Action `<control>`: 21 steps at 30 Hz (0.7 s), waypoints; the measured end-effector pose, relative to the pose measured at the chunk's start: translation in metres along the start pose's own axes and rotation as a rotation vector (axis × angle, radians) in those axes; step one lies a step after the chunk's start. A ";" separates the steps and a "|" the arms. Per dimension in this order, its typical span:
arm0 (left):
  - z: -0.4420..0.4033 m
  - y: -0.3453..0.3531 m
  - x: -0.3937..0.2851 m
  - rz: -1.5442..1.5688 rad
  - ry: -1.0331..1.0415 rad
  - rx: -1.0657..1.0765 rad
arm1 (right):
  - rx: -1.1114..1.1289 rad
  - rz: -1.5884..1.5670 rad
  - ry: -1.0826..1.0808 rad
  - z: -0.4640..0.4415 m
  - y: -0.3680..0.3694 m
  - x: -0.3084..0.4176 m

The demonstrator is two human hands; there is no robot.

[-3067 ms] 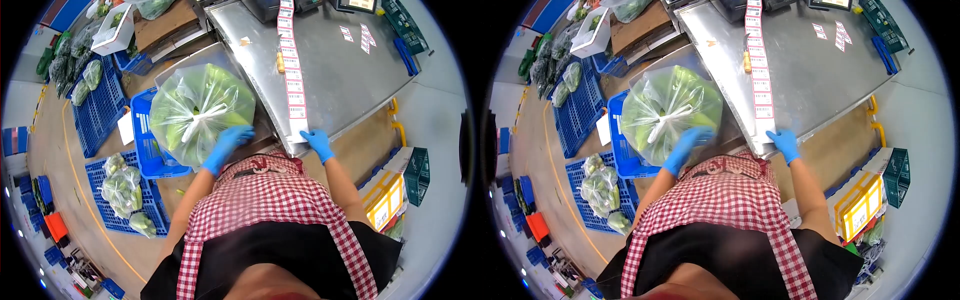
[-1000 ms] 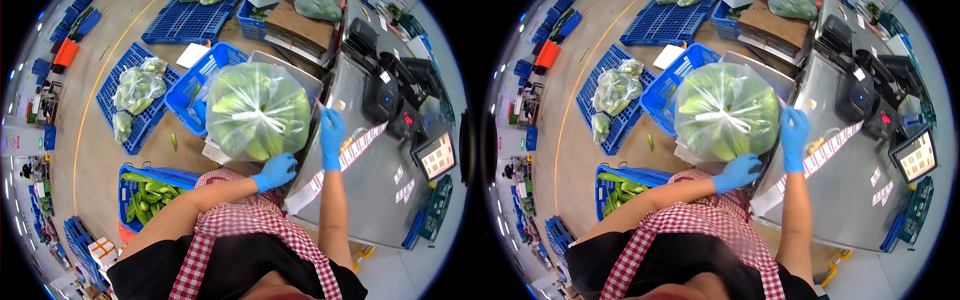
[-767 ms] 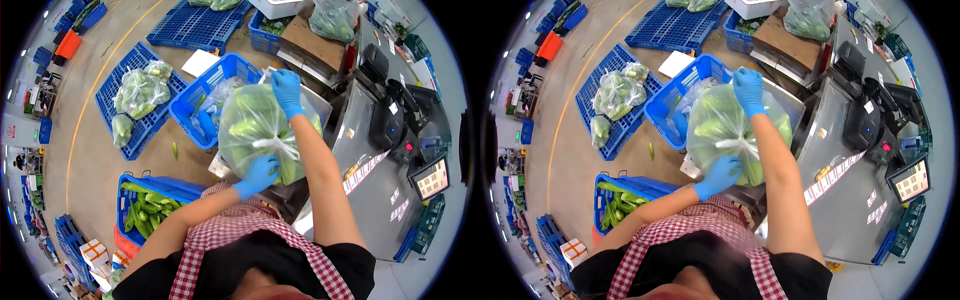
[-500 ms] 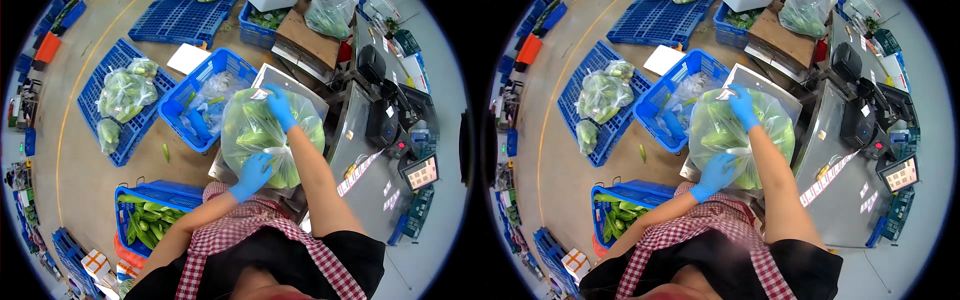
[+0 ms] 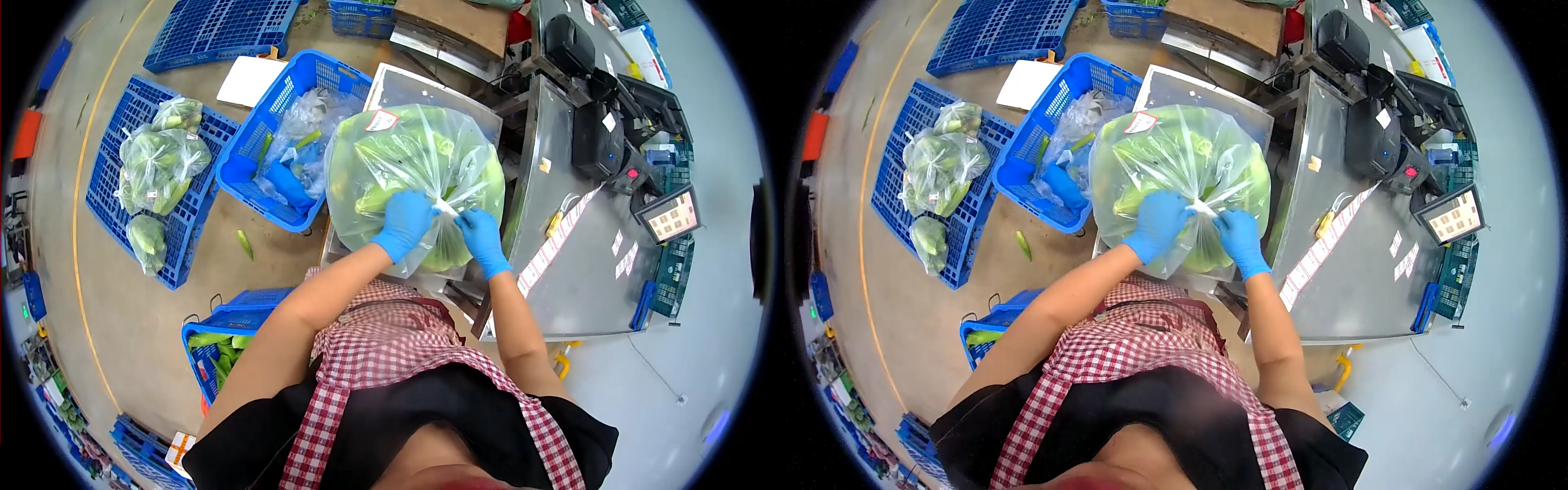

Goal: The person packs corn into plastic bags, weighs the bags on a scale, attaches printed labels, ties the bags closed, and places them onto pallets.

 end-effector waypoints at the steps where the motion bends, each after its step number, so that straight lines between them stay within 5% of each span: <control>1: -0.005 -0.006 0.000 0.002 0.010 -0.025 | 0.023 -0.035 -0.023 -0.003 -0.009 0.003; 6: 0.001 -0.031 0.019 0.251 -0.067 -0.040 | 0.059 0.041 -0.306 -0.009 -0.057 0.016; 9: 0.010 -0.010 0.064 0.324 -0.438 0.203 | -0.042 -0.186 -0.261 0.000 -0.023 -0.022; 13: 0.034 0.025 0.075 0.368 -0.427 -0.022 | -0.058 -0.372 -0.090 0.009 0.014 -0.036; 17: 0.055 -0.001 0.019 0.472 -0.341 0.012 | -0.272 -0.062 -0.385 -0.008 -0.025 0.017; 21: 0.068 -0.015 -0.028 0.280 -0.183 -0.039 | -0.116 0.101 -0.413 -0.042 0.043 0.008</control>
Point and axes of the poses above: each hand's wrist, its own z-axis away from the middle knuckle, its own y-axis out of the palm, x = y × z, the point moved 3 cm from there along -z, towards the middle knuckle, and after that the axes turned 15 degrees about -y, right-handed, at the moved point
